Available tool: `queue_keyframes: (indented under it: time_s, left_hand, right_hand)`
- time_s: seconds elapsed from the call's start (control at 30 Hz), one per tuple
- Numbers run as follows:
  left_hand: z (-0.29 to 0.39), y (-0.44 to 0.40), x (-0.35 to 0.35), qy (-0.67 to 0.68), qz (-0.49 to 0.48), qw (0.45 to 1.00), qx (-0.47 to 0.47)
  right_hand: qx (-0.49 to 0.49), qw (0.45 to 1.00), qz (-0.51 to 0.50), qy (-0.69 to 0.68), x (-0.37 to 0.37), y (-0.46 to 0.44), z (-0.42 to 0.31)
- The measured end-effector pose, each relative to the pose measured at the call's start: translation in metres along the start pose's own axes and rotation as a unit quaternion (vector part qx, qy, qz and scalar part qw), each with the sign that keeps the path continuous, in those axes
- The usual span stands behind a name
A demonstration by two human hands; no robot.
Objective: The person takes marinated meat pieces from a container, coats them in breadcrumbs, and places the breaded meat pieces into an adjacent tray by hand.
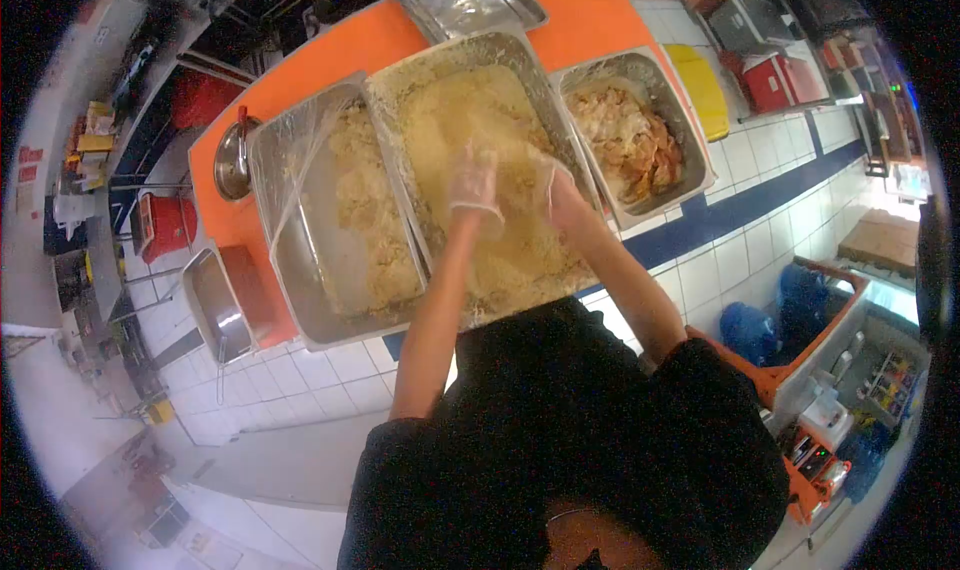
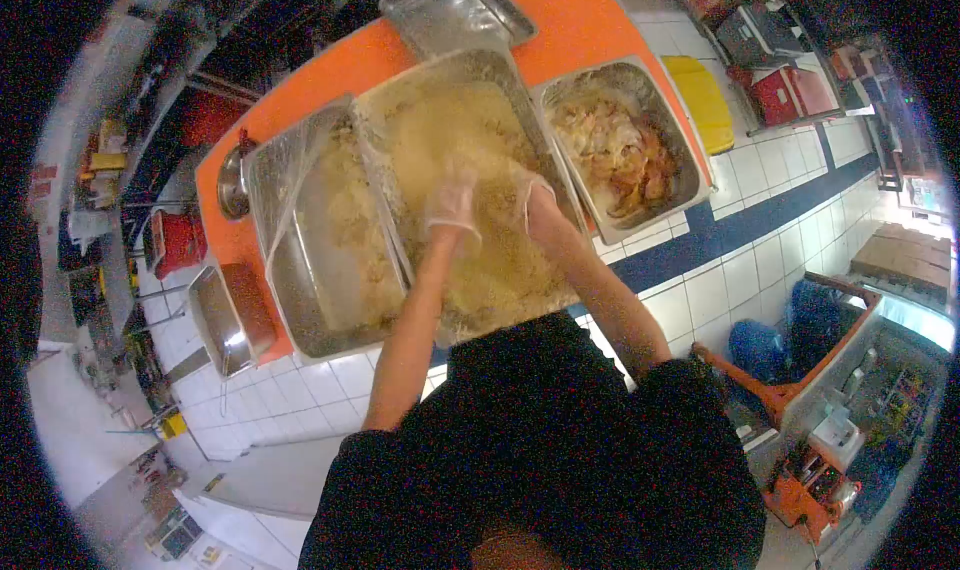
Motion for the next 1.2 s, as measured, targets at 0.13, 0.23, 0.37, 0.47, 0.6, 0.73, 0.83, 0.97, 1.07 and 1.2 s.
queue_keyframes:
  time_s: [0.13, 0.23, 0.37, 0.47, 0.6, 0.73, 0.83, 0.97, 1.07, 1.2]
  left_hand:
    - [0.038, 0.007, -0.014, -0.369, 0.134, 0.915, -0.098]
    - [0.057, -0.021, -0.05, -0.394, 0.12, 0.896, -0.165]
    - [0.084, -0.052, -0.054, -0.43, 0.122, 0.881, -0.156]
    - [0.093, -0.066, -0.039, -0.345, 0.198, 0.903, -0.165]
    - [0.089, -0.069, -0.045, -0.355, 0.169, 0.905, -0.161]
    - [0.064, -0.064, -0.04, -0.374, 0.223, 0.878, -0.2]
    - [0.055, -0.032, -0.026, -0.393, 0.14, 0.904, -0.095]
    - [0.053, -0.046, -0.025, -0.37, 0.161, 0.905, -0.136]
    - [0.018, -0.078, -0.029, -0.384, 0.149, 0.898, -0.157]
    - [0.027, -0.151, -0.002, -0.277, 0.045, 0.959, -0.036]
  right_hand:
    - [0.036, 0.976, 0.105, 0.188, 0.068, 0.019, 0.022]
    - [0.054, 0.935, 0.15, 0.316, 0.082, 0.039, 0.026]
    - [0.077, 0.956, 0.158, 0.233, 0.048, 0.063, 0.018]
    - [0.232, 0.637, -0.013, 0.736, 0.033, 0.064, -0.003]
    - [0.205, 0.751, 0.016, 0.628, 0.03, 0.062, -0.005]
    - [0.133, 0.958, 0.066, 0.246, 0.041, 0.057, 0.018]
    - [0.191, 0.939, 0.015, 0.285, 0.023, 0.062, -0.006]
    - [0.094, 0.944, 0.114, 0.294, 0.046, 0.072, 0.005]
    - [0.077, 0.972, 0.047, 0.219, 0.032, 0.088, 0.004]
    - [0.077, 0.975, 0.031, 0.204, 0.033, 0.1, -0.003]
Point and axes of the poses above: each hand's wrist, its own y-axis away from the middle knuckle, its own x-axis out of the back of the hand, z = x × y, the point moved 6 cm from there along -y, towards the middle knuckle, and after that the axes turned 9 degrees about x, right-handed, at the moved point
